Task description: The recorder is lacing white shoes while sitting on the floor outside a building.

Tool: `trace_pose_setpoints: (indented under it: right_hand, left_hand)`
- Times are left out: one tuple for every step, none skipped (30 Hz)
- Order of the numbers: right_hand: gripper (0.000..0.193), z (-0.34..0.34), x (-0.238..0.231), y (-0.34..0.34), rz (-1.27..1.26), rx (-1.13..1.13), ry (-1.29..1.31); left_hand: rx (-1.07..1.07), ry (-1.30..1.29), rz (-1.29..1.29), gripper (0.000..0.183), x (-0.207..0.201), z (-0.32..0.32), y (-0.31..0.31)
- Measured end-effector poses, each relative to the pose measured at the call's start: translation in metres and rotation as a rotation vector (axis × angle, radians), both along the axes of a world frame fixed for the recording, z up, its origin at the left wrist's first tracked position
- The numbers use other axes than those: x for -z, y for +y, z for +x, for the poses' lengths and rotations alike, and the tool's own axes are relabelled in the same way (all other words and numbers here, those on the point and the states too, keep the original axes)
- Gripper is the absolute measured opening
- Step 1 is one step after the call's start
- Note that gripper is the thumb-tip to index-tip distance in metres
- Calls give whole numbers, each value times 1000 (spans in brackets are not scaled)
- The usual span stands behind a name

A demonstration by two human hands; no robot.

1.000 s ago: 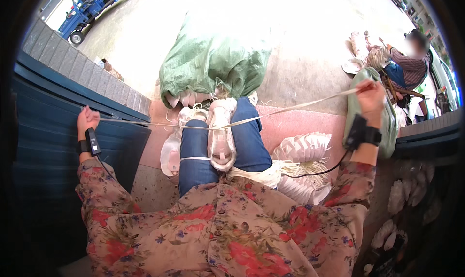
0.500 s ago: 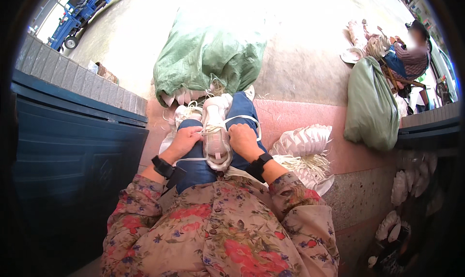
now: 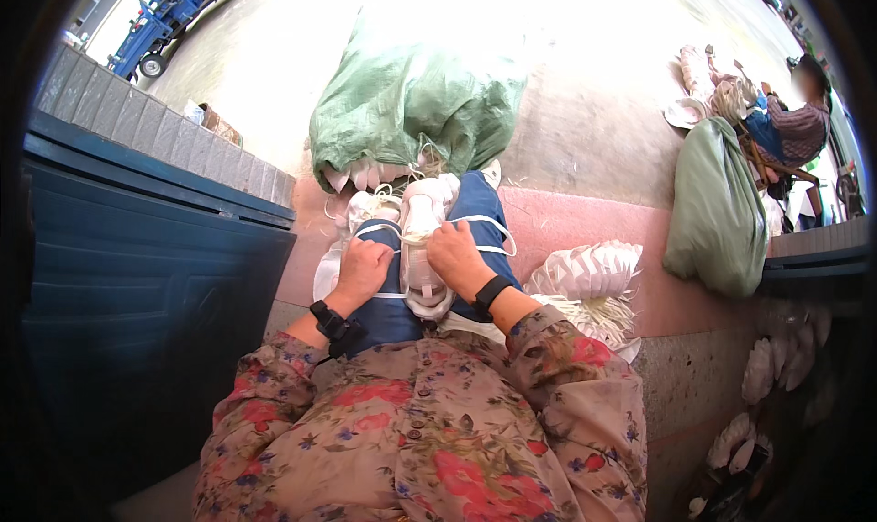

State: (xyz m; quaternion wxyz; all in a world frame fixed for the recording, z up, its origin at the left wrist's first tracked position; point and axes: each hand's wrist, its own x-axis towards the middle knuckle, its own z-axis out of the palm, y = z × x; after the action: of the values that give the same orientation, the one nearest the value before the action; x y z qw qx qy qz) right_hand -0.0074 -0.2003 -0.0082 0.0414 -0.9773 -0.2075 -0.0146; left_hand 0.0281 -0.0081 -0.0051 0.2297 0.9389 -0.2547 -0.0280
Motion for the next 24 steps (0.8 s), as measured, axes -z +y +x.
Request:
trace_pose_setpoints:
  right_hand:
    - [8, 0, -1, -2, -2, -2, -2]
    - [7, 0, -1, -4, 50, 43, 4]
    - [7, -1, 0, -7, 72, 110, 23]
    - [7, -2, 0, -8, 120, 157, -8]
    - [7, -2, 1, -9, 149, 137, -28]
    - [7, -3, 2, -9, 165, 205, -38]
    - [8, -4, 2, -9, 187, 266, -86]
    - [8, -4, 3, -9, 182, 274, -49]
    - [8, -5, 3, -9, 192, 274, -43]
    - [8, -5, 2, -8, 198, 282, -46]
    - [8, -5, 2, -8, 198, 276, -37]
    - [11, -5, 1, -8, 192, 272, -43]
    - [17, -6, -1, -8, 166, 276, -39]
    - [17, -7, -2, -8, 181, 266, -51]
    - [20, -9, -4, -7, 151, 268, -43]
    - [23, -12, -6, -6, 90, 287, -24]
    - [23, -15, -7, -4, 118, 271, -37]
    - [25, -18, -9, -1, 126, 298, -47]
    - [28, -21, -9, 1, 137, 332, -42]
    - [32, -23, -9, 4, 100, 324, -51]
    - [32, -25, -9, 6, 89, 322, -39]
    - [29, -25, -8, 7, 82, 334, -15]
    - [27, -26, -6, 8, 80, 343, -38]
    - [27, -26, -4, 7, 74, 345, 8]
  left_hand:
    - [10, -37, 60, 14, 2, -1, -3]
    - [20, -48, 67, 14, 3, 0, -5]
    - [16, -73, 45, 14, 4, 0, -7]
    - [34, -65, 74, 13, 4, 1, -9]
    - [67, -70, 90, 12, 3, 1, -10]
    - [51, -57, 102, 12, 3, 1, -11]
    - [89, -102, 139, 11, 2, 2, -12]
    - [127, -147, 176, 10, 1, 2, -13]
    - [128, -149, 175, 10, 0, 3, -14]
    - [178, -195, 180, 9, 0, 3, -17]
    - [222, -273, 162, 8, 0, 4, -20]
    - [229, -241, 182, 8, -1, 4, -24]
    - [242, -292, 230, 8, -1, 4, -27]
    - [285, -362, 245, 9, -2, 4, -30]
    - [255, -347, 275, 9, -4, 2, -31]
    - [172, -315, 221, 10, -6, 0, -32]
    - [76, -285, 158, 12, -8, -4, -32]
    - [32, -310, 170, 15, -10, -9, -31]
    - [46, -306, 174, 15, -11, -15, -32]
    - [30, -290, 190, 17, -10, -22, -33]
    - [27, -283, 163, 18, -10, -27, -33]
    - [6, -254, 166, 17, -8, -30, -33]
    - [-6, -249, 213, 17, -6, -31, -33]
    - [-52, -141, 184, 15, -3, -30, -33]
